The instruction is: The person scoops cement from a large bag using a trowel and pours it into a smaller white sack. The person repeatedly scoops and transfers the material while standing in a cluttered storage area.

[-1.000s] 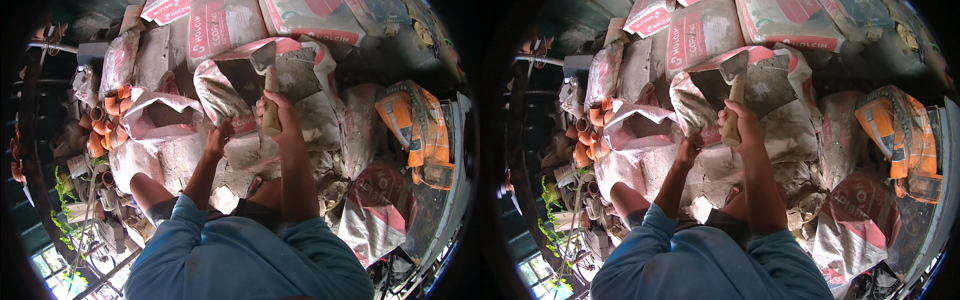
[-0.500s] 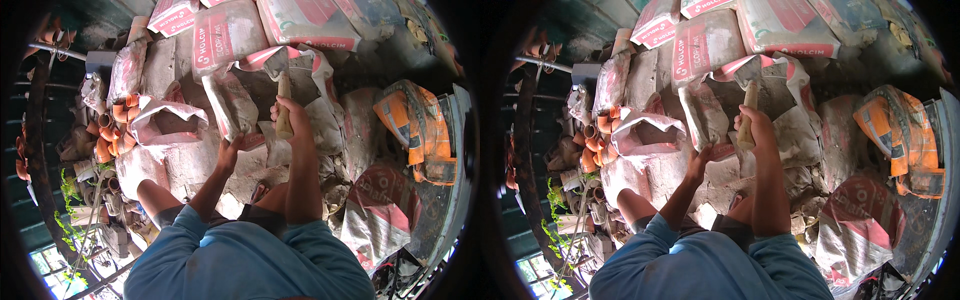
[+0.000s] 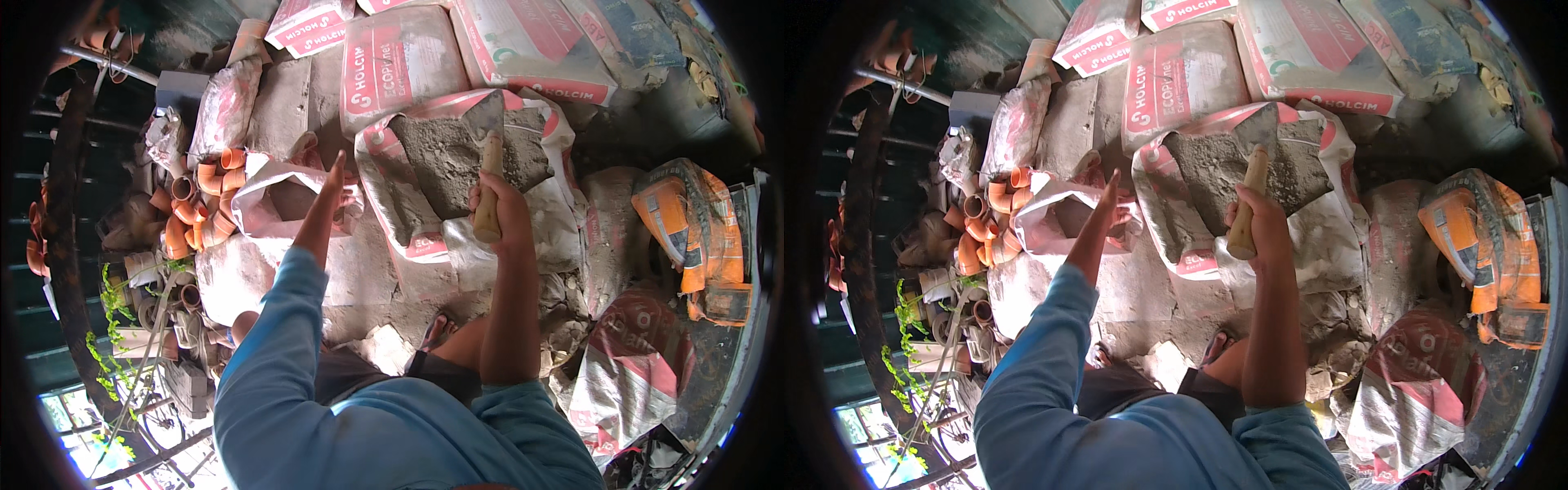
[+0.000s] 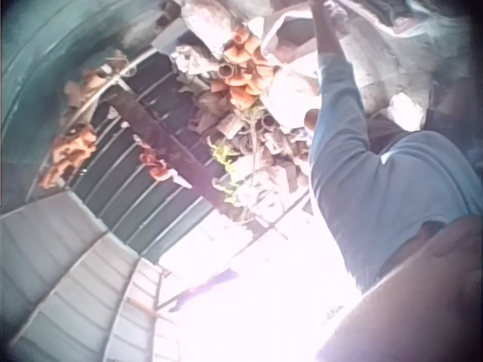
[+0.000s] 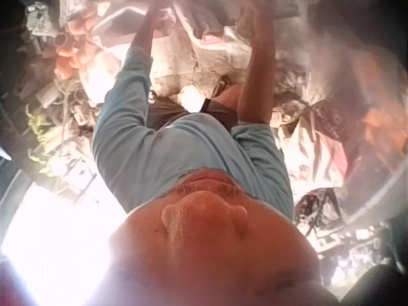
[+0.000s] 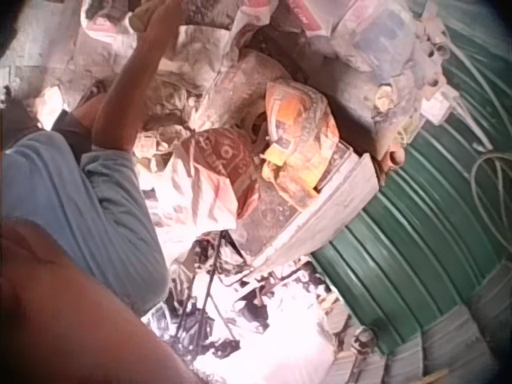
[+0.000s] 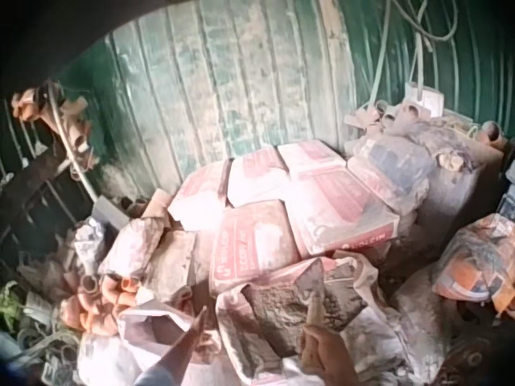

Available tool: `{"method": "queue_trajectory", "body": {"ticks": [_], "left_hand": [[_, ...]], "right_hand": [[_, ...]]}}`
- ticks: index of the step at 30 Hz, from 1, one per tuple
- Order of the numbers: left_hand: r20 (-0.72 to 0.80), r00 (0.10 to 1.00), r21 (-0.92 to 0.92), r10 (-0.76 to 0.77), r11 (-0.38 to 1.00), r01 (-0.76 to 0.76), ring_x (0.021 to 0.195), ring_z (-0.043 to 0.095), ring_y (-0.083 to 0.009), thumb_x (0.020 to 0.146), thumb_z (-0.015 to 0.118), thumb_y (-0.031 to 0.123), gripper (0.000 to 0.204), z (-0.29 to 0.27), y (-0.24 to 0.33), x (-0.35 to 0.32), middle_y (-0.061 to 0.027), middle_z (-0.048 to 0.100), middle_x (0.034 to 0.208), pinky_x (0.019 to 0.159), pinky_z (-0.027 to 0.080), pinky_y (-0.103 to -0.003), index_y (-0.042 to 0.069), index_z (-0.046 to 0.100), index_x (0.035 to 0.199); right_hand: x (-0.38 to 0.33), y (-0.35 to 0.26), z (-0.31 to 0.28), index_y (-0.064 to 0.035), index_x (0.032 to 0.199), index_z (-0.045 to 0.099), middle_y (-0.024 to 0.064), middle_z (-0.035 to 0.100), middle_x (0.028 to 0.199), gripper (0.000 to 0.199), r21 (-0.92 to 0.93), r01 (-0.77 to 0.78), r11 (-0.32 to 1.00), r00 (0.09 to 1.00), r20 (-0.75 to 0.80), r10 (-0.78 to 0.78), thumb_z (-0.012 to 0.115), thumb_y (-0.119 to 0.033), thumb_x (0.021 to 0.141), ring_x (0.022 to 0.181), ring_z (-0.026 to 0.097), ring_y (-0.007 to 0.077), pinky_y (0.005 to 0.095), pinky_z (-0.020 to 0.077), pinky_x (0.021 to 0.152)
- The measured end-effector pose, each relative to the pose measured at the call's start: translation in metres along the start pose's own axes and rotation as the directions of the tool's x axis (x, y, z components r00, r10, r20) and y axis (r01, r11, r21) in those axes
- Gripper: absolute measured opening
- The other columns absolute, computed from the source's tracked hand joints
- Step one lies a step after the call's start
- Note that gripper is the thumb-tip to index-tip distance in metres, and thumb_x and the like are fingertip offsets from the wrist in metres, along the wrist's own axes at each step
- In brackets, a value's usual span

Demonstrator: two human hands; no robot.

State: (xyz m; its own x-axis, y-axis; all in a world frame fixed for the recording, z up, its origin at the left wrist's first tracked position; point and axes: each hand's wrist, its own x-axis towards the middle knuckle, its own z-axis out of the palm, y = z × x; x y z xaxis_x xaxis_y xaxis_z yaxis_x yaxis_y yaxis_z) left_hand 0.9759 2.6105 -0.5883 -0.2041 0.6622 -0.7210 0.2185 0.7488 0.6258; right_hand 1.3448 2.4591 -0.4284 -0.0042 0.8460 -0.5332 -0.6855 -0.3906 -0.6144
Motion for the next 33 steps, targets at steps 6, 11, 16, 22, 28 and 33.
{"method": "queue_trajectory", "body": {"ticks": [6,11,16,22,28,33], "left_hand": [[0.246,0.969,-0.449,-0.004,0.886,0.118,0.115,0.057,-0.0386,0.085,0.046,0.079,0.088,0.032,0.048,0.056,-0.0196,0.061,0.125,0.096,0.046,-0.06,0.001,0.06,0.126],[0.333,0.942,-0.422,0.049,0.901,0.103,0.117,0.054,-0.0454,0.088,0.055,0.066,0.074,0.04,0.055,0.063,-0.0202,0.056,0.134,0.096,0.04,-0.072,0.011,0.053,0.136],[0.361,0.933,-0.376,0.015,0.917,0.131,0.118,0.055,-0.042,0.084,0.065,0.058,0.069,0.039,0.063,0.051,-0.0167,0.06,0.13,0.097,0.041,-0.069,0.011,0.056,0.134],[0.477,0.878,-0.357,-0.03,0.906,0.226,0.118,0.055,-0.0442,0.082,0.066,0.057,0.072,0.039,0.07,0.059,-0.0184,0.058,0.136,0.1,0.041,-0.067,0.007,0.057,0.134],[0.452,0.891,-0.413,0.044,0.895,0.166,0.123,0.054,-0.0418,0.087,0.064,0.051,0.067,0.041,0.044,0.077,-0.0172,0.056,0.139,0.103,0.042,-0.063,0.007,0.055,0.137],[0.484,0.871,-0.436,0.083,0.886,0.158,0.123,0.054,-0.0411,0.088,0.064,0.05,0.066,0.044,0.038,0.081,-0.0169,0.056,0.139,0.104,0.042,-0.062,0.007,0.055,0.137]], "right_hand": [[-0.014,0.005,0.01,-0.001,0.099,0.057,0.0064,0.06,0.073,0.027,0.065,0.031,0.997,0.999,-0.019,-0.03,0.066,-0.026,0.092,0.06,0.059,0.0151,0.0279,0.0466,0.053],[-0.031,0.003,-0.001,-0.0059,0.101,0.056,0.0039,0.061,0.077,0.022,0.003,0.059,0.998,0.998,-0.031,-0.059,0.065,-0.025,0.093,0.062,0.059,0.0102,0.0265,0.0493,0.049],[-0.041,-0.005,-0.004,-0.0034,0.1,0.058,0.0041,0.061,0.075,0.024,-0.051,0.095,0.994,0.992,-0.082,-0.099,0.065,-0.025,0.093,0.06,0.059,0.0109,0.0261,0.0486,0.051],[-0.056,-0.007,-0.005,-0.0031,0.092,0.061,0.0045,0.062,0.073,0.024,-0.09,0.153,0.984,0.981,-0.108,-0.162,0.067,-0.027,0.091,0.06,0.058,0.0122,0.0274,0.0454,0.055],[-0.069,-0.004,-0.003,-0.0019,0.094,0.06,0.0045,0.062,0.073,0.028,-0.204,0.142,0.969,0.983,-0.089,-0.162,0.067,-0.029,0.092,0.061,0.058,0.0121,0.027,0.0448,0.056],[-0.083,0.006,0.003,-0.0009,0.095,0.06,0.0059,0.064,0.074,0.029,-0.221,0.163,0.962,0.975,-0.113,-0.191,0.069,-0.028,0.09,0.06,0.06,0.0133,0.0298,0.0475,0.054]]}}
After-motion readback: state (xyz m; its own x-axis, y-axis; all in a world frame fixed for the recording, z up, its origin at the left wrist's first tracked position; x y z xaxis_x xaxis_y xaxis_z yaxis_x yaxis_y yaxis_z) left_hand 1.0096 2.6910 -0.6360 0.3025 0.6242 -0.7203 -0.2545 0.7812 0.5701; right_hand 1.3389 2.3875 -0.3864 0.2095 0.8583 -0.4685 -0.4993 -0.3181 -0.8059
